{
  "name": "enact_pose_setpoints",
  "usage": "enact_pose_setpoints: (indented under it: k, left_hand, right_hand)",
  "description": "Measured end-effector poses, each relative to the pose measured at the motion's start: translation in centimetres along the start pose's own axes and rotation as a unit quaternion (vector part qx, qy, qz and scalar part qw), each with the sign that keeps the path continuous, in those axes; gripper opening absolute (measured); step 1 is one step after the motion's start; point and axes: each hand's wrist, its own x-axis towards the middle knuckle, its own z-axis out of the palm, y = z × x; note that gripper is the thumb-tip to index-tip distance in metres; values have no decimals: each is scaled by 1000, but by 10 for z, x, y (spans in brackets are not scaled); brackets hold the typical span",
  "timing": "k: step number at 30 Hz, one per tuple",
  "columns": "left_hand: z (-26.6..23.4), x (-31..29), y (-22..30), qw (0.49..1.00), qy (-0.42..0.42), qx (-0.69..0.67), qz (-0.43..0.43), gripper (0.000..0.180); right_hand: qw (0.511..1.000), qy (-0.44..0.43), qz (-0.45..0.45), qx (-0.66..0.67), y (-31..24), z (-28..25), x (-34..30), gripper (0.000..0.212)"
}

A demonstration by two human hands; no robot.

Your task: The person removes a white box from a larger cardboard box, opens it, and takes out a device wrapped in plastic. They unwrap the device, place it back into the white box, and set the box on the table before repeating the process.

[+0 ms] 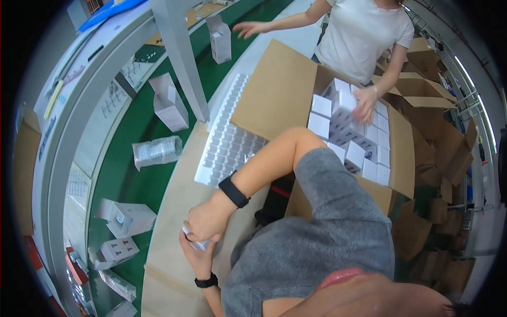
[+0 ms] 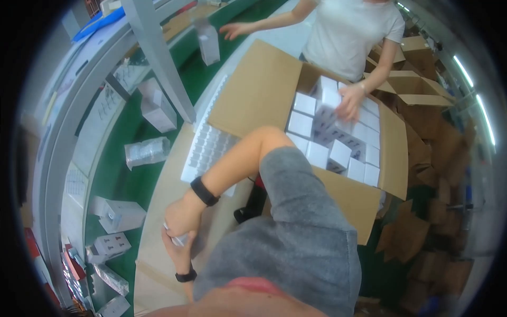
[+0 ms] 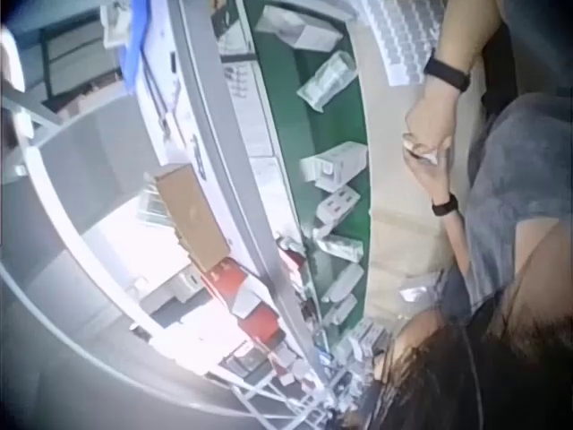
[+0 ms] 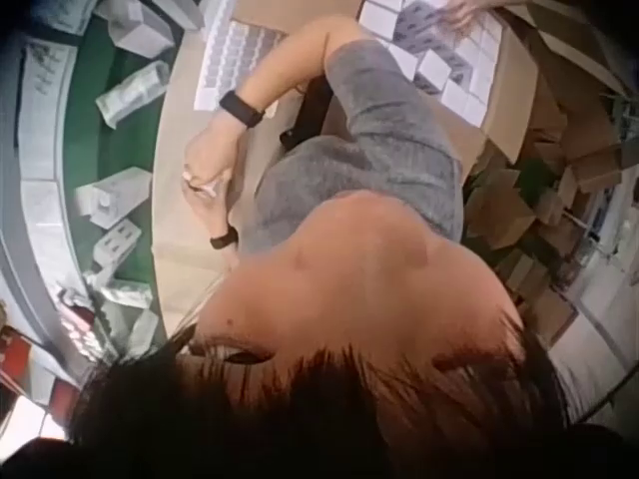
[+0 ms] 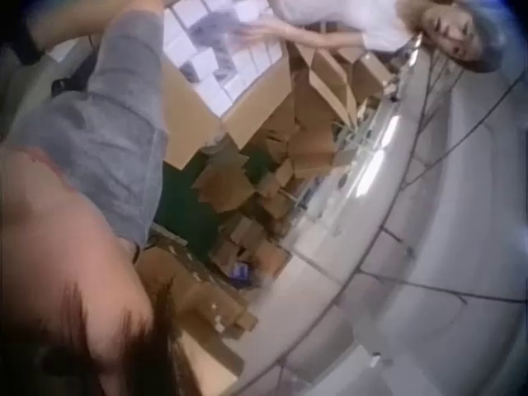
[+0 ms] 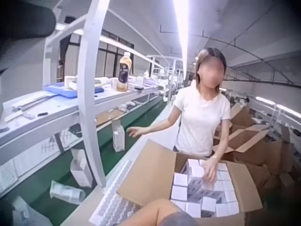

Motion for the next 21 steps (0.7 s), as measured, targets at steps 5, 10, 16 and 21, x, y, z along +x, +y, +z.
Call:
enact_pose_setpoints:
  k: [5, 10, 16, 21]
  left_hand:
    - [3, 2, -4, 999, 43, -21, 5, 79]
    - [0, -5, -10, 997, 61, 16, 49, 74]
    - [-1, -15, -20, 995, 76, 8, 61, 73]
    - [-5, -21, -36, 993, 68, -43, 85, 76]
  right_hand:
    - [991, 33, 6, -133, -15, 33, 11, 39]
    - [985, 5, -27, -172, -23, 40, 24, 33]
    - [975, 50, -18, -218, -41, 36, 31, 32]
    - [988, -11, 9, -156, -45, 15, 35, 37]
